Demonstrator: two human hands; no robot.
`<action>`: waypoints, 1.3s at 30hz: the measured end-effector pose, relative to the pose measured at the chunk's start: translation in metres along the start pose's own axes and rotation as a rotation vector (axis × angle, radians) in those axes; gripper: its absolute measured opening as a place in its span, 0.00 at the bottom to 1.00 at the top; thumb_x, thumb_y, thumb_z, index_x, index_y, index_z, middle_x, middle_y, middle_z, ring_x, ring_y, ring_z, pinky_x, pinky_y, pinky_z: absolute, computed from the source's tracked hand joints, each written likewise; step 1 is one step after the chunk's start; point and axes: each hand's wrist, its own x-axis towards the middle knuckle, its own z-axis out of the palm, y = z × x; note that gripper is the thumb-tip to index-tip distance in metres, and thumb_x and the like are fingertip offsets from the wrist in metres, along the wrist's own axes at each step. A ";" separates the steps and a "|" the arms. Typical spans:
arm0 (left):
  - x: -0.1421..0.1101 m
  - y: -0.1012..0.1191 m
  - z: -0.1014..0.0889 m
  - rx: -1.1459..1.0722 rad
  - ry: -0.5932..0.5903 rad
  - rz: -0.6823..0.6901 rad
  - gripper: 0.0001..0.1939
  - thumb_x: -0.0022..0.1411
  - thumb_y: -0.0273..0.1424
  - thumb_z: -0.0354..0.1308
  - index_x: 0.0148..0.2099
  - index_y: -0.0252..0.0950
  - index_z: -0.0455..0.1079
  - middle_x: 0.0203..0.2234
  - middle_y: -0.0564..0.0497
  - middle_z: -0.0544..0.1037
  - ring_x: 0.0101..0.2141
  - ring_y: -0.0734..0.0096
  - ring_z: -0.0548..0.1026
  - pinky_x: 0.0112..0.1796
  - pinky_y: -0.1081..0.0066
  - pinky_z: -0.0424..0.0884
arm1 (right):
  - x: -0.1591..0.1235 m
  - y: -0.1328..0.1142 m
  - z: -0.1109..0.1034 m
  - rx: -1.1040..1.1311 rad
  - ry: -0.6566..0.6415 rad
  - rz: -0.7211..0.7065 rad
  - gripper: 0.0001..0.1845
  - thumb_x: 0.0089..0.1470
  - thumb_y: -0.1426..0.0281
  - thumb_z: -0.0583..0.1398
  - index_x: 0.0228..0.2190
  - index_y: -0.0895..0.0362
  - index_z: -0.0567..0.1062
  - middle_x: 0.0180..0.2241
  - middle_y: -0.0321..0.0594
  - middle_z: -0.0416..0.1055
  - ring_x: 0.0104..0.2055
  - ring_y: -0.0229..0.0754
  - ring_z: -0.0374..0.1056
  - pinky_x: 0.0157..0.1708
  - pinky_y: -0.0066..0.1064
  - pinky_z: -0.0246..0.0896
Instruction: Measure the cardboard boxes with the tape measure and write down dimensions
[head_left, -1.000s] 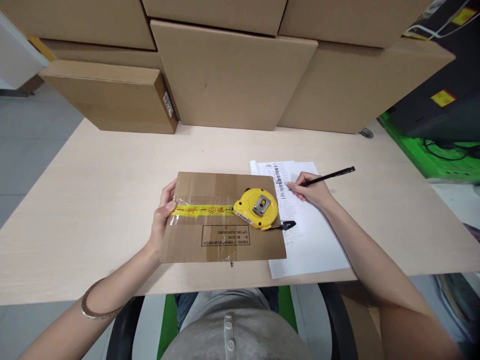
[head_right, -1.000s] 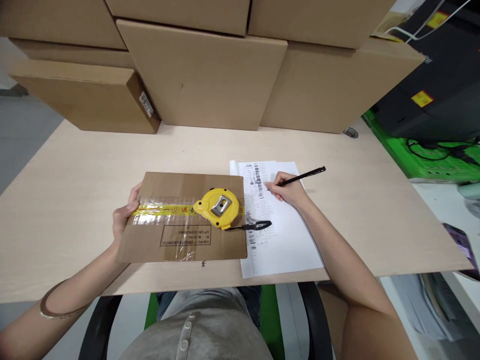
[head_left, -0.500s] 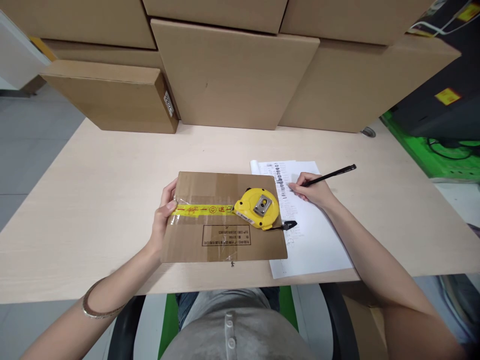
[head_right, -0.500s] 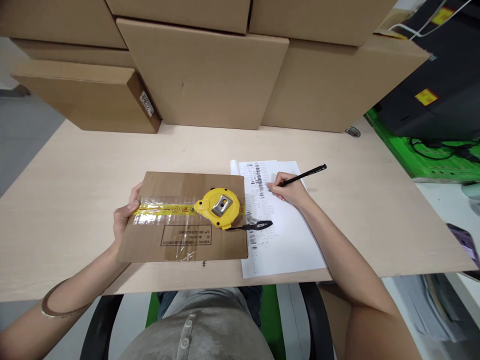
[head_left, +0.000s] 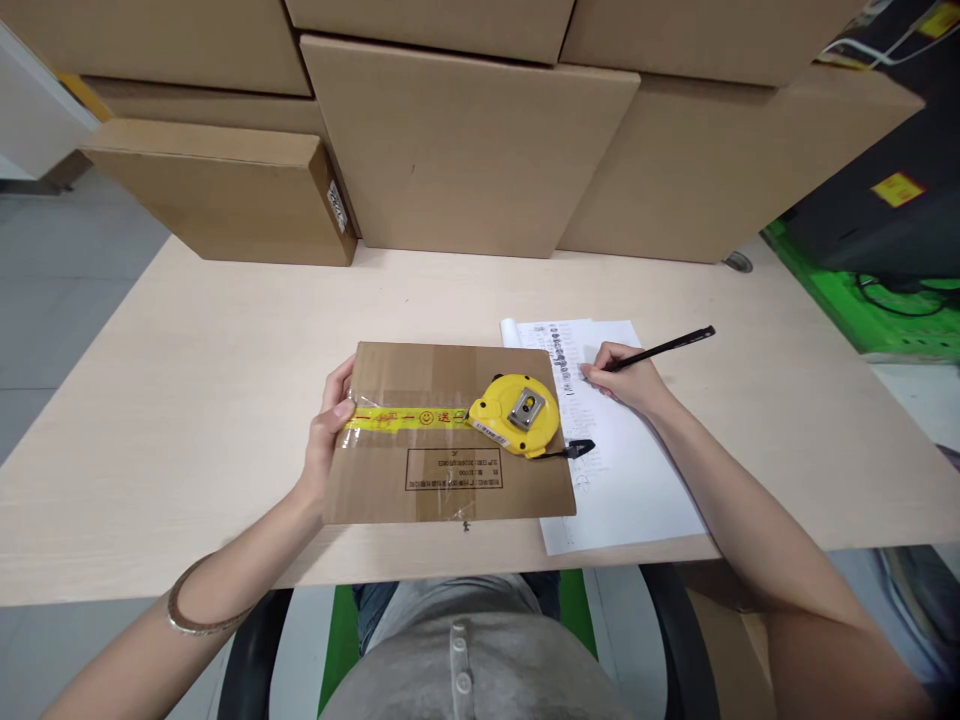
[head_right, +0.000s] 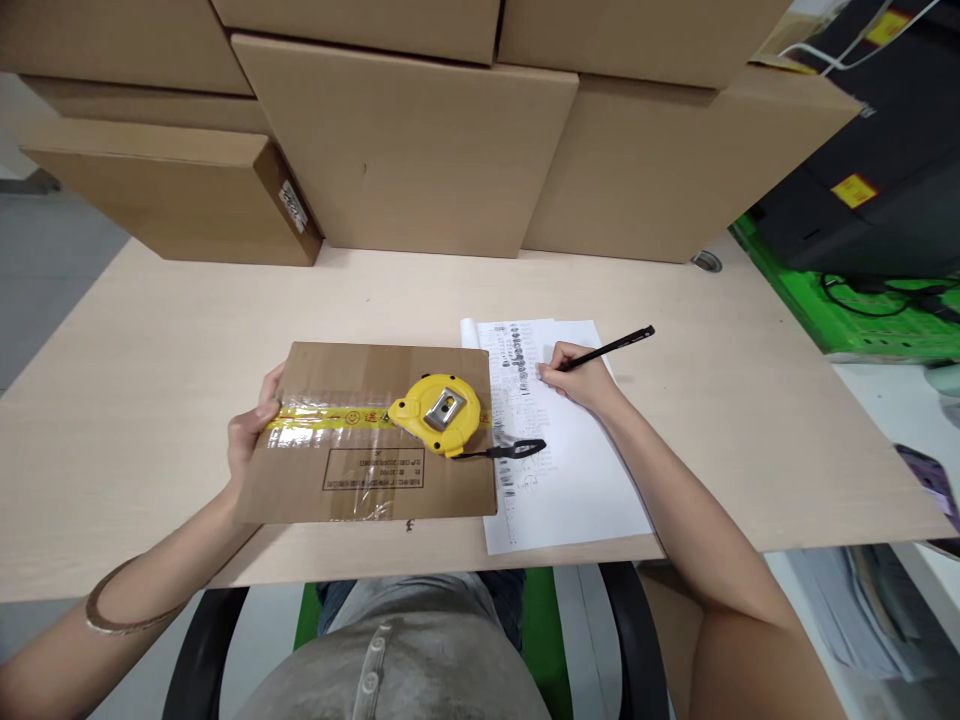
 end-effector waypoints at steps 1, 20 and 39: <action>0.000 0.000 0.000 -0.008 0.014 -0.010 0.28 0.53 0.46 0.66 0.57 0.49 0.74 0.60 0.51 0.73 0.68 0.40 0.60 0.58 0.53 0.72 | 0.000 0.000 0.000 -0.002 -0.003 -0.001 0.23 0.45 0.61 0.71 0.17 0.51 0.62 0.11 0.31 0.64 0.14 0.32 0.53 0.16 0.28 0.44; 0.000 0.001 0.003 -0.026 0.038 -0.027 0.30 0.51 0.46 0.67 0.56 0.49 0.73 0.60 0.51 0.73 0.67 0.41 0.62 0.60 0.51 0.69 | 0.002 0.004 -0.002 -0.043 -0.004 -0.010 0.22 0.44 0.63 0.71 0.17 0.51 0.62 0.12 0.30 0.62 0.16 0.33 0.53 0.18 0.28 0.44; 0.000 -0.001 0.001 -0.025 0.008 -0.004 0.31 0.52 0.48 0.68 0.58 0.49 0.74 0.60 0.50 0.75 0.65 0.39 0.66 0.54 0.53 0.75 | 0.000 -0.009 -0.001 -0.301 -0.009 -0.001 0.29 0.57 0.44 0.58 0.18 0.50 0.58 0.13 0.34 0.60 0.17 0.37 0.53 0.20 0.33 0.48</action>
